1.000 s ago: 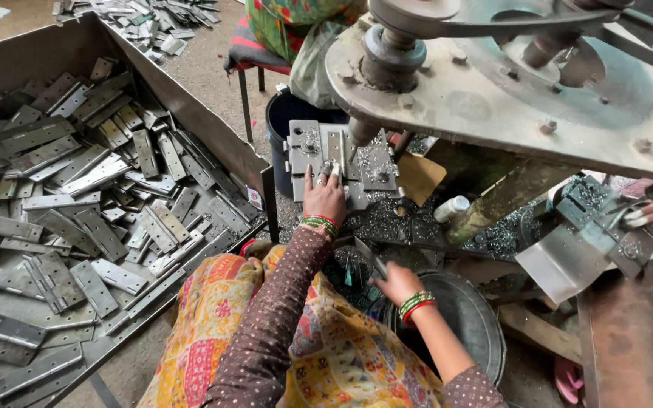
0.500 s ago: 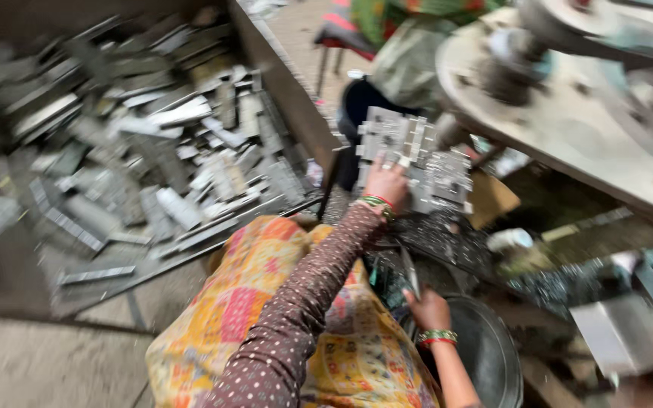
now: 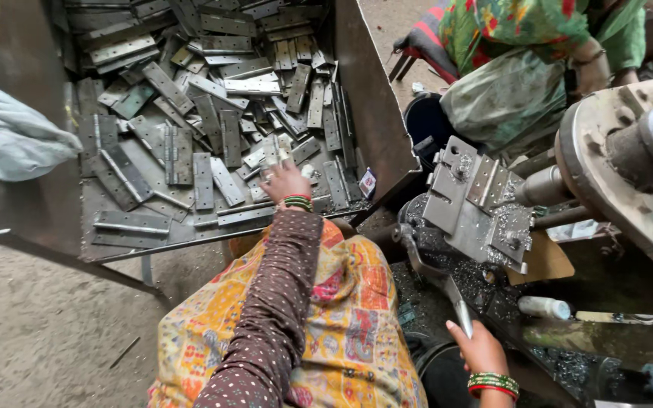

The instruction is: The person sits on the floor and repeatedly picks up metal plates from a bin, places them into a press machine, and operates the lever to process them. The person then removes the processed plates and returns them to the bin.

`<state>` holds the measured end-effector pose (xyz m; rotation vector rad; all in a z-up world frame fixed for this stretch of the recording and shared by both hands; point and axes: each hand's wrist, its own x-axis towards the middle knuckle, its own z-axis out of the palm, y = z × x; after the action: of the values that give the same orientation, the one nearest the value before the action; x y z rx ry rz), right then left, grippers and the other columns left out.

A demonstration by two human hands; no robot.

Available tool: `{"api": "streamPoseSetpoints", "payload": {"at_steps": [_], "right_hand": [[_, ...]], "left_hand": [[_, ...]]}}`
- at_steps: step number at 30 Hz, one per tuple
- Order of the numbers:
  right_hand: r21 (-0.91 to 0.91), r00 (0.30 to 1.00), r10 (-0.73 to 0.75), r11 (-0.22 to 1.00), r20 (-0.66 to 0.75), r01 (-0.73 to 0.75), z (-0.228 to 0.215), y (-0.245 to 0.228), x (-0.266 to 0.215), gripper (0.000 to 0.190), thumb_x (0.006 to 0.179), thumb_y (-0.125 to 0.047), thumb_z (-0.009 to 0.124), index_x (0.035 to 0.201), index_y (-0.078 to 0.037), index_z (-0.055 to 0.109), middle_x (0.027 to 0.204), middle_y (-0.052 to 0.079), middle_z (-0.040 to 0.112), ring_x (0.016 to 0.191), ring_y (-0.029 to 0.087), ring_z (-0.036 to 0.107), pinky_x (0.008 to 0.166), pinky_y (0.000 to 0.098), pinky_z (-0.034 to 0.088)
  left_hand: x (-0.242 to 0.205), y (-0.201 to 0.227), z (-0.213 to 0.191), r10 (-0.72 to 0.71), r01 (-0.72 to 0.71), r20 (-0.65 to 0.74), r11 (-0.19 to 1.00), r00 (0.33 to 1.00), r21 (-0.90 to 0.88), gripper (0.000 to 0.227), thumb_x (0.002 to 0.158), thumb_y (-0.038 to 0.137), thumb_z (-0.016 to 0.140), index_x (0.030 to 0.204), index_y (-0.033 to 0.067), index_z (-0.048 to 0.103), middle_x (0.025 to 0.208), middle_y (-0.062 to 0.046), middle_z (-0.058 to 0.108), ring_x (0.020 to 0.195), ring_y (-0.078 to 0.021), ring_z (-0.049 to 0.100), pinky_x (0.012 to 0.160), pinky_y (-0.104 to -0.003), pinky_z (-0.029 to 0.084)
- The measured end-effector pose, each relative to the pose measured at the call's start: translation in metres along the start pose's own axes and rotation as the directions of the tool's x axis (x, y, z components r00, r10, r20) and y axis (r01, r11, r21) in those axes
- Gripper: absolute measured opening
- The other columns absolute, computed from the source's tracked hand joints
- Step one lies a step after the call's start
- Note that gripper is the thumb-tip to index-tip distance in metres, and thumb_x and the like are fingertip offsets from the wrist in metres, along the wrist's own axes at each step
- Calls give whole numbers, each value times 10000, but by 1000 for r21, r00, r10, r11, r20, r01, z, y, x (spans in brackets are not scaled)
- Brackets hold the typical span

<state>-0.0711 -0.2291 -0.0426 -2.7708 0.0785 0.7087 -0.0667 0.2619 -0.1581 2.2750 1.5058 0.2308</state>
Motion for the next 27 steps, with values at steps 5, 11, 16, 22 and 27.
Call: {"api": "streamPoseSetpoints", "payload": {"at_steps": [5, 11, 16, 22, 27], "right_hand": [[16, 1000, 19, 1000, -6, -19, 1, 1, -6, 492, 885, -510, 688, 904, -20, 666, 562, 94, 626, 413, 208, 597, 438, 368, 498], [-29, 998, 61, 998, 1, -61, 0, -8, -2, 452, 889, -495, 672, 912, -44, 654, 553, 77, 634, 400, 194, 614, 432, 358, 507], [-38, 997, 75, 996, 8, -74, -1, -5, -6, 436, 884, -491, 677, 948, -60, 665, 553, 81, 632, 401, 201, 609, 433, 360, 504], [-42, 999, 54, 998, 9, -53, 2, -6, -3, 453, 894, -488, 683, 939, -38, 673, 552, 81, 628, 405, 201, 610, 435, 359, 504], [-34, 999, 43, 999, -7, -43, 0, -11, -6, 445, 877, -492, 692, 920, -49, 680, 559, 81, 643, 427, 207, 633, 460, 367, 517]], "left_hand": [[25, -31, 50, 0, 28, -188, 989, 982, 146, 356, 974, 276, 588, 1303, 145, 625, 1389, -215, 577, 1337, -393, 461, 1133, -704, 185], [44, -37, 31, -53, 58, -158, 998, 986, 23, 523, 914, 180, 694, 1409, 102, 546, 1159, -182, 637, 1152, -371, 593, 1124, -667, 257], [42, -43, 6, -158, 153, -23, 978, 987, -141, 816, 678, 305, 884, 1353, 70, 491, 1187, -207, 602, 1151, -406, 574, 1018, -607, 350], [35, -64, 30, -85, 78, -13, 957, 996, -279, 560, 830, 212, 784, 1328, 63, 578, 1198, -180, 671, 1077, -382, 675, 930, -503, 533], [29, -64, 6, -89, 37, -96, 896, 991, -442, 346, 837, 203, 813, 1132, 55, 709, 1056, -185, 733, 972, -385, 690, 862, -498, 535]]}}
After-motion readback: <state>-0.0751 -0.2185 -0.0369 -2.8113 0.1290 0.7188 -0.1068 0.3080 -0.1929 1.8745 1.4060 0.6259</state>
